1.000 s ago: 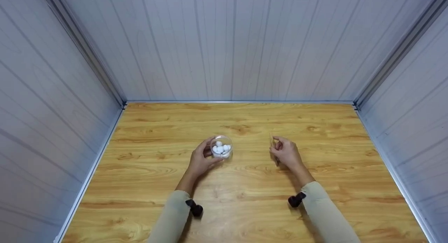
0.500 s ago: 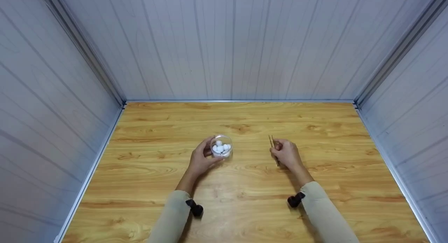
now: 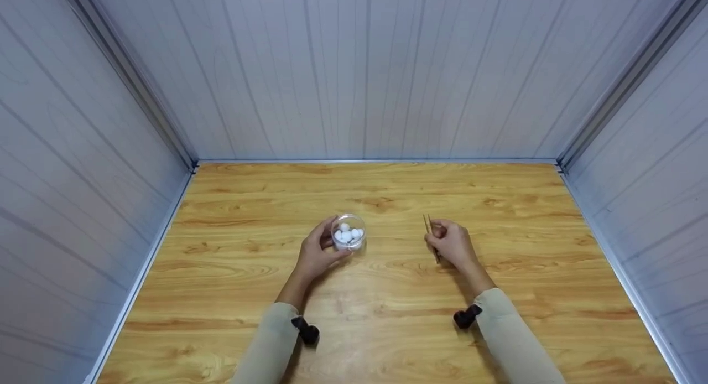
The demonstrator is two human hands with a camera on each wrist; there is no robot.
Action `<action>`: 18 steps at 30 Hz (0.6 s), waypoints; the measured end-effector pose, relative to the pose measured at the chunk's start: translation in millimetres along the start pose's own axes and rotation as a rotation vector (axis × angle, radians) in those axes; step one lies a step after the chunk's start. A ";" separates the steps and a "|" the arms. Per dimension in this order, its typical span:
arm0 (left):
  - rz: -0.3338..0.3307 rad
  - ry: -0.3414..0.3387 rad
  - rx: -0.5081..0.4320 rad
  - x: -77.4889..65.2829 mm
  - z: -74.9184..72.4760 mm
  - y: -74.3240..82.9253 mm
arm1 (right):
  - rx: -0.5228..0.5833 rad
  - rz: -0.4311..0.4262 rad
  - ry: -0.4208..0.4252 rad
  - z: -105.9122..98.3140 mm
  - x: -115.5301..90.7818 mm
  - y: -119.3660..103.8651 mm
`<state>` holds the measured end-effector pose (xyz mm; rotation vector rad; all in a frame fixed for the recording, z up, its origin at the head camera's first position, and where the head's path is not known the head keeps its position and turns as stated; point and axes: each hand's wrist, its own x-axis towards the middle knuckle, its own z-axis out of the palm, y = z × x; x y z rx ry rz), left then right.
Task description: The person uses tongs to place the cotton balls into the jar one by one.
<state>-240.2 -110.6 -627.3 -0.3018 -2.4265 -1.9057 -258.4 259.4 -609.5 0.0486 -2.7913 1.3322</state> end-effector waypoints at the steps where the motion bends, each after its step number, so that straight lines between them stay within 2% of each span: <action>1: 0.003 0.000 0.002 -0.6 -0.3 0.0 | 0.013 0.005 0.001 -0.4 -0.8 0.0; 9: 0.049 -0.004 0.032 -6.9 -5.7 3.3 | 0.117 -0.004 0.014 -8.3 -7.1 -2.6; 12: 0.046 0.000 0.035 -10.9 -10.6 6.1 | 0.153 -0.008 0.020 -13.9 -9.9 -4.6; 18: 0.032 0.080 0.056 -14.3 -30.1 27.7 | 0.171 -0.035 0.047 -32.2 -9.0 -9.9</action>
